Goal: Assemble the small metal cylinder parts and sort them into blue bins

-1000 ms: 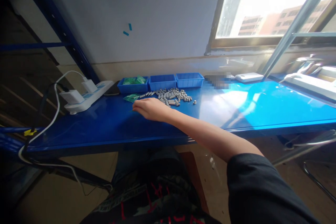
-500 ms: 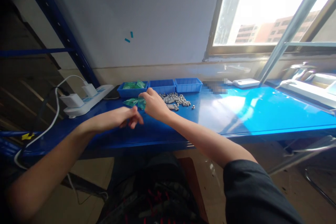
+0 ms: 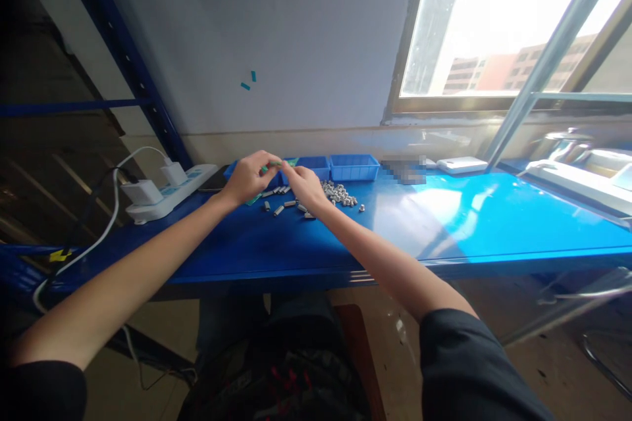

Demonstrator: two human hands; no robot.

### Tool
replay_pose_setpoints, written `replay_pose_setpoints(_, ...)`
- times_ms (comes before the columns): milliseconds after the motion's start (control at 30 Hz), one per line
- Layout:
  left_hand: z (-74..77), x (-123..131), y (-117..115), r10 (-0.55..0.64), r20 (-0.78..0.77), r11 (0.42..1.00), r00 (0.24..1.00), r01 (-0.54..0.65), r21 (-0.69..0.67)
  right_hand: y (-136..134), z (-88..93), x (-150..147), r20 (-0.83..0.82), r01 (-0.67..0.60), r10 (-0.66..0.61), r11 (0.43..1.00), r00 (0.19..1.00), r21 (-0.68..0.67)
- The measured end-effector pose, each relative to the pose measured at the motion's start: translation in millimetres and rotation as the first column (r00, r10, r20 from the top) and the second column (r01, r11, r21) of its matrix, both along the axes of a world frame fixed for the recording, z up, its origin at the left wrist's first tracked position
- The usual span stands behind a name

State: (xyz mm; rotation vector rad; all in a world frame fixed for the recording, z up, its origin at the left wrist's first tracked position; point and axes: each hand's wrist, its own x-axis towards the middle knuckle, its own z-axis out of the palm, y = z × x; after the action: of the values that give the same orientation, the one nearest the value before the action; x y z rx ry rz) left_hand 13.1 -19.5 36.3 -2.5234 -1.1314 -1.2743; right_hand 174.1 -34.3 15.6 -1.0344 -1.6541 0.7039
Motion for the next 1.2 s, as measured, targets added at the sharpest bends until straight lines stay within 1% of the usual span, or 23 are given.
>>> replay_pose_setpoints(33,-4.5,0,0,-0.017,-0.107,0.997,0.994,0.025,0.068,4,0.3,3,-0.094,-0.060,0.050,0.993,0.994,-0.103)
replay_pose_setpoints(67,-10.1,1,-1,-0.035,-0.185,0.993,0.982,0.055,0.100,8,-0.2,5,-0.154,-0.102,0.077,0.982,0.985,-0.160)
replay_pose_setpoints(100,-16.1,1,-2,-0.049,-0.221,0.991,0.974,0.076,0.114,10,-1.4,8,-0.163,-0.107,0.079,0.980,0.983,-0.169)
replay_pose_setpoints(167,-27.2,1,-4,-0.097,-0.231,0.991,0.968,0.115,0.068,13,-4.9,11,-0.034,-0.043,0.041,0.997,0.999,-0.071)
replay_pose_setpoints(233,-33.9,1,-5,-0.113,-0.140,0.993,0.984,0.107,-0.053,14,-8.5,12,0.151,0.029,-0.043,0.995,0.988,0.095)
replay_pose_setpoints(300,-35.5,-1,-4,-0.054,0.054,0.965,0.997,0.066,-0.254,14,-11.4,13,0.286,0.041,-0.117,0.965,0.951,0.257)
replay_pose_setpoints(333,-34.9,-2,-3,0.005,0.167,0.928,0.986,0.058,-0.368,15,-12.5,13,0.332,0.023,-0.137,0.945,0.933,0.326)
replay_pose_setpoints(400,-33.2,-5,1,0.115,0.350,0.825,0.930,0.107,-0.555,15,-14.6,14,0.394,-0.034,-0.154,0.902,0.906,0.430)
replay_pose_setpoints(467,-32.7,-7,5,0.165,0.451,0.745,0.877,0.189,-0.640,15,-16.6,14,0.436,-0.083,-0.157,0.872,0.886,0.483)
replay_pose_setpoints(533,-33.9,-8,7,0.163,0.492,0.717,0.855,0.240,-0.654,13,-17.9,13,0.464,-0.084,-0.186,0.861,0.866,0.502)
replay_pose_setpoints(600,-35.8,-8,8,0.161,0.511,0.727,0.844,0.249,-0.640,11,-18.0,11,0.468,-0.040,-0.222,0.872,0.855,0.487)
replay_pose_setpoints(633,-36.6,-8,7,0.162,0.516,0.744,0.841,0.239,-0.623,10,-17.5,10,0.450,-0.006,-0.225,0.890,0.864,0.456)
replay_pose_setpoints(700,-37.0,-7,6,0.134,0.479,0.818,0.867,0.176,-0.547,9,-15.5,8,0.371,0.042,-0.163,0.948,0.914,0.315)
replay_pose_setpoints(767,-35.9,-6,3,0.054,0.349,0.912,0.936,0.096,-0.400,10,-12.7,7,0.214,0.022,-0.039,0.996,0.976,0.084)
replay_pose_setpoints(800,-35.1,-5,1,0.011,0.260,0.945,0.965,0.075,-0.318,11,-11.3,7,0.114,-0.013,0.017,0.999,0.993,-0.030)
replay_pose_setpoints(833,-34.2,-4,0,-0.027,0.180,0.965,0.983,0.072,-0.252,13,-10.1,7,0.019,-0.052,0.055,0.992,0.998,-0.118)
replay_pose_setpoints(867,-33.5,-4,-2,-0.056,0.127,0.973,0.990,0.083,-0.217,15,-9.1,7,-0.053,-0.077,0.069,0.983,0.996,-0.168)
replay_pose_setpoints(900,-33.0,-3,-2,-0.073,0.102,0.974,0.992,0.093,-0.205,16,-8.4,6,-0.086,-0.083,0.068,0.981,0.994,-0.175)
replay_pose_setpoints(967,-32.5,-2,-3,-0.063,0.117,0.972,0.991,0.088,-0.219,18,-8.1,5,-0.029,-0.048,0.046,0.996,0.999,-0.076)
replay_pose_setpoints(1033,-32.5,-2,-3,0.002,0.215,0.955,0.977,0.063,-0.291,19,-9.8,3,0.123,-0.014,-0.003,0.991,0.992,0.132)
replay_pose_setpoints(1067,-32.4,-3,-2,0.055,0.289,0.930,0.956,0.056,-0.362,18,-11.3,2,0.203,-0.022,-0.028,0.971,0.979,0.240)
replay_pose_setpoints(1133,-31.8,-5,-1,0.164,0.431,0.838,0.887,0.105,-0.536,18,-15.1,0,0.336,-0.080,-0.060,0.918,0.940,0.389)
replay_pose_setpoints(1200,-30.9,-7,0,0.230,0.510,0.715,0.829,0.211,-0.667,16,-18.3,1,0.417,-0.133,-0.071,0.889,0.906,0.439)
